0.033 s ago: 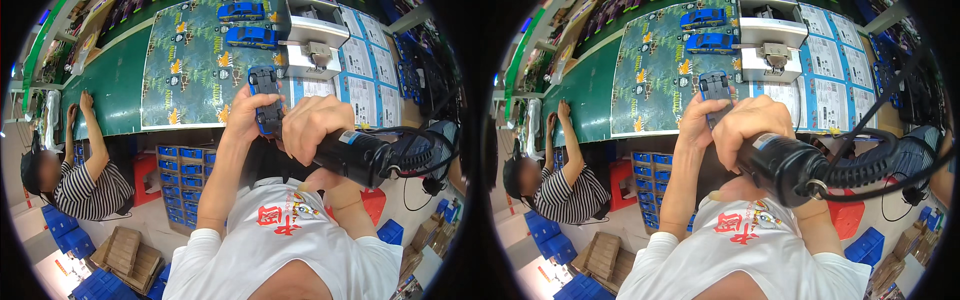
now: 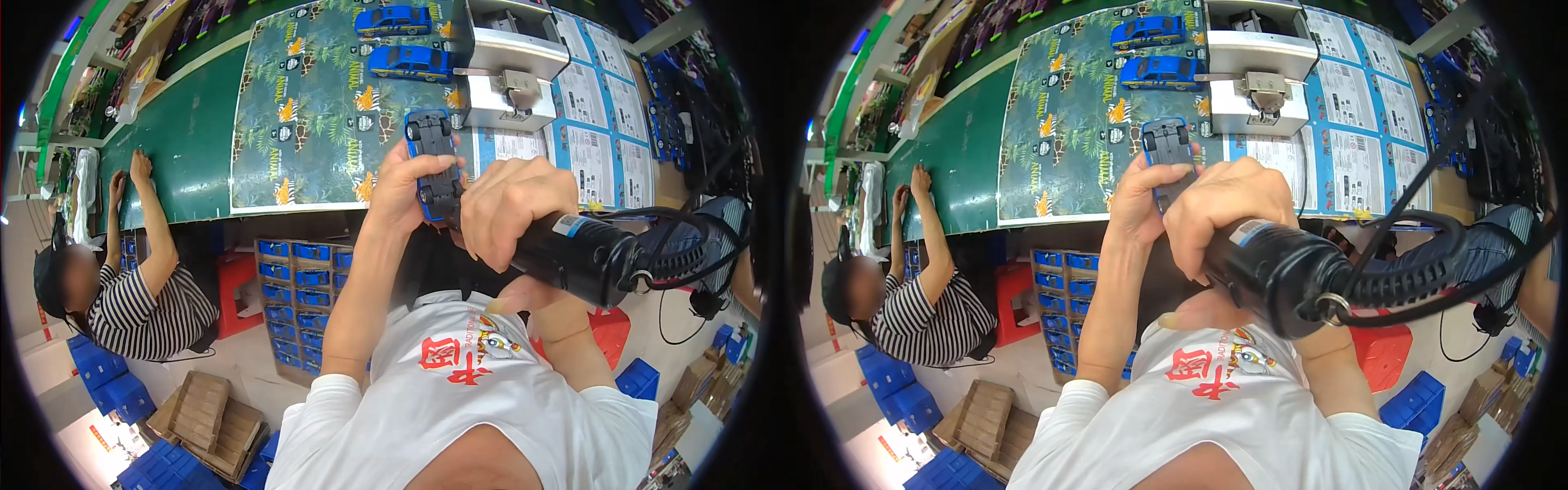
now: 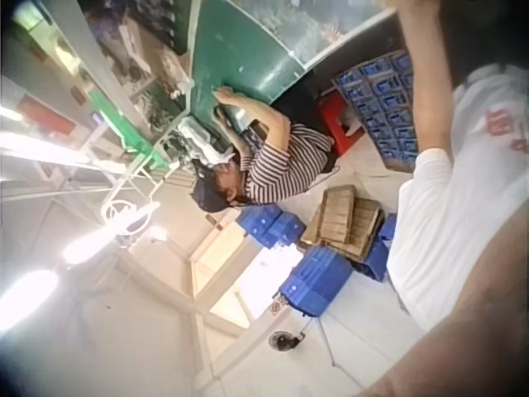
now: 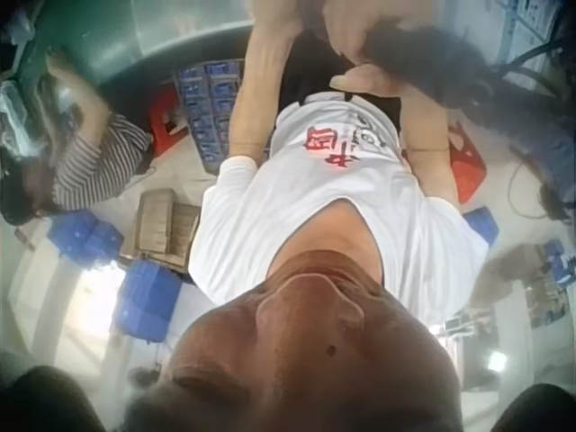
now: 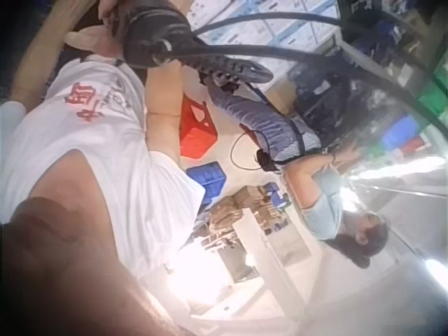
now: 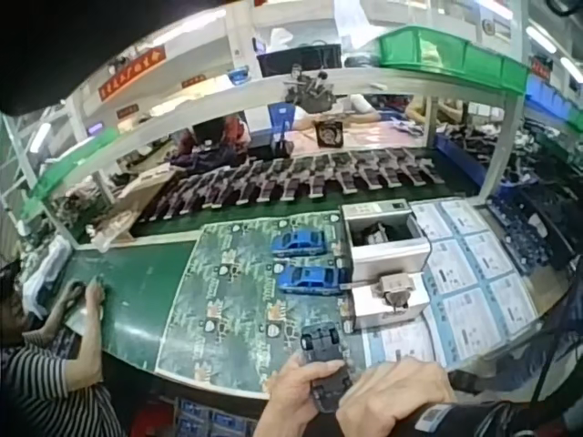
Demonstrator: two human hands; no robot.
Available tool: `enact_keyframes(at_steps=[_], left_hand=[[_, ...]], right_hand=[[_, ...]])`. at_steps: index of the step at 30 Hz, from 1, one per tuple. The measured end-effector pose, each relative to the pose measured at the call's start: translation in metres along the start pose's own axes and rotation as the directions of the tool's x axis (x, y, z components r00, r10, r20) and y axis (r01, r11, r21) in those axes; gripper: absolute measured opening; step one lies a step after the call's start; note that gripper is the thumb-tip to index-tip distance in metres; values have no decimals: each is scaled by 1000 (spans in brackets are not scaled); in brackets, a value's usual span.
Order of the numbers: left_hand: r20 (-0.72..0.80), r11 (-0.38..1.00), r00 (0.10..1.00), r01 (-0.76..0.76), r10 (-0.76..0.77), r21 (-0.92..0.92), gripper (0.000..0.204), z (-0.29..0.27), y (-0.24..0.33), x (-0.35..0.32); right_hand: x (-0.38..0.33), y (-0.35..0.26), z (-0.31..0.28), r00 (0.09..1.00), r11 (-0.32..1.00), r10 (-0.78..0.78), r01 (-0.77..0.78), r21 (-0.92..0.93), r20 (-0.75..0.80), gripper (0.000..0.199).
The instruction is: The recorder is assembling blue toy cars by using an electric screwdriver to fasten screws into the chassis.
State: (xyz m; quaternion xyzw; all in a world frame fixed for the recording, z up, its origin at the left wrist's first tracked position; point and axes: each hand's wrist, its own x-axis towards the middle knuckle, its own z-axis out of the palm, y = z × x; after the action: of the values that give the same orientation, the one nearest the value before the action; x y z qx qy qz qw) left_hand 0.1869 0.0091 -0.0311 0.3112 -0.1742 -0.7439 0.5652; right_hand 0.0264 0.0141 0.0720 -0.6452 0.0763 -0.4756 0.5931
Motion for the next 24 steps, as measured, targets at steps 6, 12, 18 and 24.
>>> enact_keyframes(at_steps=[6,12,18,24], left_hand=[[91,998,996,9,-2,-69,55,-2,-2,3],[143,999,989,37,-35,-11,54,1,6,8],[588,-364,737,-475,334,802,83,-23,73,12],[534,-795,841,-383,-89,470,99,-93,156,-4]], right_hand=[[0,2,-4,998,978,-59,53,202,24,38],[0,-7,-5,972,961,-227,234,150,-65,37],[-34,-43,-79,954,948,-299,301,-102,33,32],[-96,-63,-146,901,924,-231,85,-373,-366,16]])
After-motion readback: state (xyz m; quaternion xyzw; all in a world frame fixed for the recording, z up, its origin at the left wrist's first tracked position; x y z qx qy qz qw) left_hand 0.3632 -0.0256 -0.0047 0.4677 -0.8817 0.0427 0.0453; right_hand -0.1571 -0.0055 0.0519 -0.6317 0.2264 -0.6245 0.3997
